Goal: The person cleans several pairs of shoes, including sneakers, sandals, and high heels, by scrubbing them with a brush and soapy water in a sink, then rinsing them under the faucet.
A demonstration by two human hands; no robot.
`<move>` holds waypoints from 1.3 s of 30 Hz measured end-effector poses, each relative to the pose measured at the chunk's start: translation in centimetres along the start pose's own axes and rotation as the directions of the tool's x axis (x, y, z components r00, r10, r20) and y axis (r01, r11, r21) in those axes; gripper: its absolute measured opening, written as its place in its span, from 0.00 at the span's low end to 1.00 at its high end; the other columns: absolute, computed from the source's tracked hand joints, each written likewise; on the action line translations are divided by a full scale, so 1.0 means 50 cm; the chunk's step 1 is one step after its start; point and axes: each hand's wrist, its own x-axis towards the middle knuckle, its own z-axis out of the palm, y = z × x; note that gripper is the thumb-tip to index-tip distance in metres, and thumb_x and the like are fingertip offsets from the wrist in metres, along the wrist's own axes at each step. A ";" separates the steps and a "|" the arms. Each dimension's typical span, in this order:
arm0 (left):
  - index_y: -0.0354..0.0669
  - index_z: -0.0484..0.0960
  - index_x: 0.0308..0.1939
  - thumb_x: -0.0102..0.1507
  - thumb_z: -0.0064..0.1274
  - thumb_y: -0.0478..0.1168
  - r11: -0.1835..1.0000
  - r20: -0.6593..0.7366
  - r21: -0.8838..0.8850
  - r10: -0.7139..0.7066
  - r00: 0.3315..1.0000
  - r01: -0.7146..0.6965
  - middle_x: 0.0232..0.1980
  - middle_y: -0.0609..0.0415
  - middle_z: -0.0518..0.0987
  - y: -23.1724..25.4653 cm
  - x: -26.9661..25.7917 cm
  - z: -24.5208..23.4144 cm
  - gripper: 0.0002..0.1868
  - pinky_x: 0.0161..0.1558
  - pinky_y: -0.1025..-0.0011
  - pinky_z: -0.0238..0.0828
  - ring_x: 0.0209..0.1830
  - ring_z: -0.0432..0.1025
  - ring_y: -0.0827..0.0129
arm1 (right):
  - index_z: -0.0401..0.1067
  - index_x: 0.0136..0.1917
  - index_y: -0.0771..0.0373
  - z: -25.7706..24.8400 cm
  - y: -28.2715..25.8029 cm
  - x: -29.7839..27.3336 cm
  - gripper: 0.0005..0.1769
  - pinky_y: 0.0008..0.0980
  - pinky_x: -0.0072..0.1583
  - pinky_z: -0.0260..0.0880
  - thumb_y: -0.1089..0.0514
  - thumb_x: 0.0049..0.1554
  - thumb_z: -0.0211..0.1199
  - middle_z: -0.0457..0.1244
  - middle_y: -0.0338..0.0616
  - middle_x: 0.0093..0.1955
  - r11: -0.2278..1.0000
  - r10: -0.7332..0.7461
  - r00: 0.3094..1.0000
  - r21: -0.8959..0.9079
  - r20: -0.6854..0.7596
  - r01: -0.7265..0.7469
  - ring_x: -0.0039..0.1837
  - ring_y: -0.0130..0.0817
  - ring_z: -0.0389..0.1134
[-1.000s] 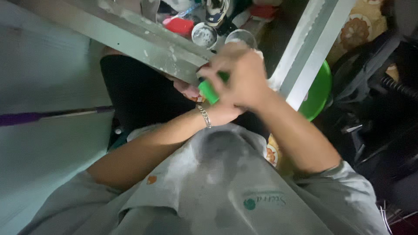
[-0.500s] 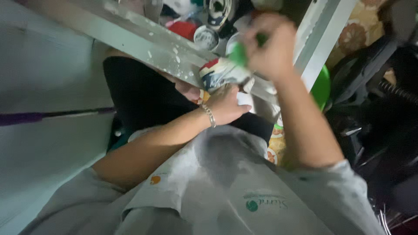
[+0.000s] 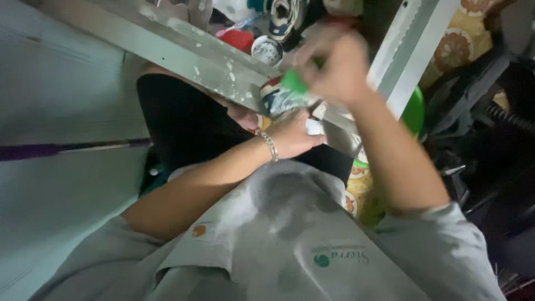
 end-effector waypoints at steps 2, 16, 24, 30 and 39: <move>0.40 0.81 0.72 0.65 0.66 0.70 1.000 0.023 0.000 -0.029 0.999 0.029 0.76 0.34 0.84 -0.003 0.002 0.011 0.44 0.74 0.45 0.73 0.78 0.77 0.33 | 0.80 0.47 0.55 -0.020 0.060 -0.027 0.14 0.48 0.56 0.74 0.51 0.75 0.67 0.74 0.40 0.50 0.992 0.099 0.994 -0.070 -0.050 -0.102 0.51 0.42 0.76; 0.44 0.80 0.75 0.66 0.61 0.60 0.999 -0.026 0.029 0.015 1.000 -0.014 0.74 0.29 0.87 -0.011 -0.012 0.036 0.38 0.71 0.38 0.76 0.73 0.80 0.24 | 0.83 0.47 0.64 0.025 -0.097 -0.007 0.05 0.48 0.59 0.80 0.66 0.68 0.73 0.79 0.50 0.52 0.990 0.138 0.980 -0.021 -0.141 -0.142 0.53 0.50 0.81; 0.46 0.81 0.73 0.66 0.64 0.55 0.998 -0.053 -0.031 0.050 0.997 -0.052 0.74 0.34 0.86 0.006 -0.009 0.009 0.34 0.73 0.39 0.75 0.78 0.79 0.32 | 0.85 0.46 0.60 0.046 -0.094 0.002 0.10 0.53 0.61 0.77 0.60 0.71 0.72 0.78 0.47 0.50 0.980 0.152 0.953 -0.086 -0.261 -0.180 0.53 0.52 0.79; 0.37 0.83 0.69 0.67 0.68 0.61 0.999 0.013 -0.022 -0.034 0.999 0.034 0.69 0.31 0.88 0.021 -0.010 -0.019 0.37 0.69 0.42 0.79 0.71 0.83 0.30 | 0.68 0.45 0.51 -0.004 0.136 -0.111 0.30 0.47 0.50 0.63 0.40 0.86 0.74 0.63 0.34 0.41 0.855 0.461 0.815 -0.070 -0.352 -0.514 0.47 0.31 0.64; 0.40 0.82 0.69 0.65 0.68 0.59 0.997 -0.016 -0.082 0.012 1.000 -0.014 0.69 0.34 0.88 0.015 -0.009 -0.031 0.36 0.68 0.43 0.77 0.71 0.82 0.31 | 0.70 0.43 0.54 0.004 0.111 -0.098 0.29 0.45 0.52 0.64 0.46 0.86 0.71 0.64 0.36 0.43 0.901 0.426 0.835 0.077 -0.347 -0.428 0.48 0.34 0.67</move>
